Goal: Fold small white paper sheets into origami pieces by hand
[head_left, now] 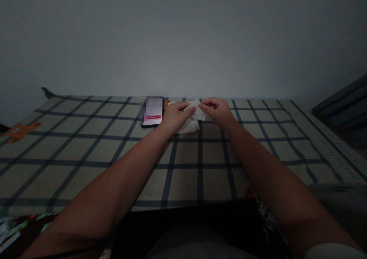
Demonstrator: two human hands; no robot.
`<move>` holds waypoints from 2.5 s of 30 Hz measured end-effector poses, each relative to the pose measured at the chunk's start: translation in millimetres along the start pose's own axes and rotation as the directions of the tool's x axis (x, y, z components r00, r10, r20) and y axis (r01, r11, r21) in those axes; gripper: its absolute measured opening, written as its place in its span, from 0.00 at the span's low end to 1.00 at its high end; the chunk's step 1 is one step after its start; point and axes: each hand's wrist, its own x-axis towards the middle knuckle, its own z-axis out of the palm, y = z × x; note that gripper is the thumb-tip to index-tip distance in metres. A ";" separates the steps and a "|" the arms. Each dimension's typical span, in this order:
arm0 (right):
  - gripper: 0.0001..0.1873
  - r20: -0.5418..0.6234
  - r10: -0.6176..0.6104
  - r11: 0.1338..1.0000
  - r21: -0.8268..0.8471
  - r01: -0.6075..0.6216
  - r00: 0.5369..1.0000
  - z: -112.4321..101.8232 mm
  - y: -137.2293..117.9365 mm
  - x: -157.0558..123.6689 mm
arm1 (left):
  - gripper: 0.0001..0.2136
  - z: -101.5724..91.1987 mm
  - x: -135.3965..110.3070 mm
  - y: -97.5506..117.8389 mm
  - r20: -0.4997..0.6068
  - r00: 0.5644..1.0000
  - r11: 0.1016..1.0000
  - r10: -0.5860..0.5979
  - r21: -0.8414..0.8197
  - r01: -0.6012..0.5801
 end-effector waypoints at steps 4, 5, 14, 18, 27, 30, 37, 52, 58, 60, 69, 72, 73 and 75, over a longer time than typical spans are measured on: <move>0.15 0.045 0.016 0.999 -0.032 -0.014 0.999 0.1 -2.6 -0.7 | 0.13 2.1 -0.5 0.1 -0.066 0.998 1.000 0.016 0.024 -0.015; 0.15 0.054 0.018 0.999 -0.038 -0.016 0.998 0.2 -3.9 -1.0 | 0.13 2.1 -0.6 0.0 -0.075 0.997 0.999 0.023 0.044 -0.020; 0.15 0.095 0.024 0.997 -0.080 -0.017 0.995 1.7 -12.9 -4.7 | 0.11 1.9 -1.0 -2.9 -0.069 0.996 0.998 0.048 0.053 -0.045; 0.16 0.089 0.028 0.997 -0.070 -0.021 0.996 2.0 -12.4 -3.5 | 0.10 1.8 -1.2 -1.1 -0.094 0.993 0.995 0.074 0.070 -0.068; 0.18 0.025 0.128 0.991 0.027 -0.128 0.992 6.9 0.9 -1.5 | 0.09 1.9 -1.5 1.8 -0.236 0.959 0.985 0.156 0.114 -0.132; 0.17 -0.024 0.130 0.991 0.027 -0.129 0.991 8.0 -0.9 -2.4 | 0.09 3.0 -2.6 0.2 -0.231 0.958 0.983 0.170 0.109 -0.148; 0.15 -0.090 0.059 0.998 0.002 -0.059 0.994 9.8 -5.0 -2.7 | 0.09 2.5 -2.7 -1.2 -0.247 0.959 0.988 0.141 0.096 -0.120; 0.25 0.071 0.288 0.924 0.241 -0.297 0.955 20.5 1.9 -3.7 | 0.09 4.1 -8.6 0.9 -0.218 0.908 0.921 0.356 0.249 -0.301; 0.19 -0.007 0.224 0.963 0.152 -0.221 0.975 22.3 4.8 -3.7 | 0.08 5.4 -9.7 2.2 -0.213 0.925 0.932 0.314 0.256 -0.258; 0.18 -0.079 0.145 0.987 0.079 -0.139 0.986 21.5 4.1 -3.8 | 0.08 4.6 -8.5 3.7 -0.259 0.928 0.948 0.269 0.241 -0.207; 0.06 -0.123 -0.138 0.979 -0.170 0.117 0.983 15.0 -9.4 -8.3 | 0.08 4.0 -3.5 1.7 -0.340 0.929 0.988 0.147 0.098 -0.121; 0.05 -0.084 -0.197 0.959 -0.223 0.174 0.977 14.8 -15.0 -10.7 | 0.08 4.1 -3.1 0.2 -0.344 0.933 0.994 0.108 0.066 -0.091; 0.05 -0.075 -0.208 0.955 -0.232 0.186 0.975 14.7 -16.6 -11.3 | 0.08 4.2 -3.2 0.1 -0.344 0.934 0.995 0.099 0.061 -0.083; 0.07 -0.069 -0.229 0.948 -0.243 0.207 0.971 14.4 -18.7 -11.9 | 0.08 4.5 -3.7 0.3 -0.339 0.936 0.995 0.100 0.054 -0.087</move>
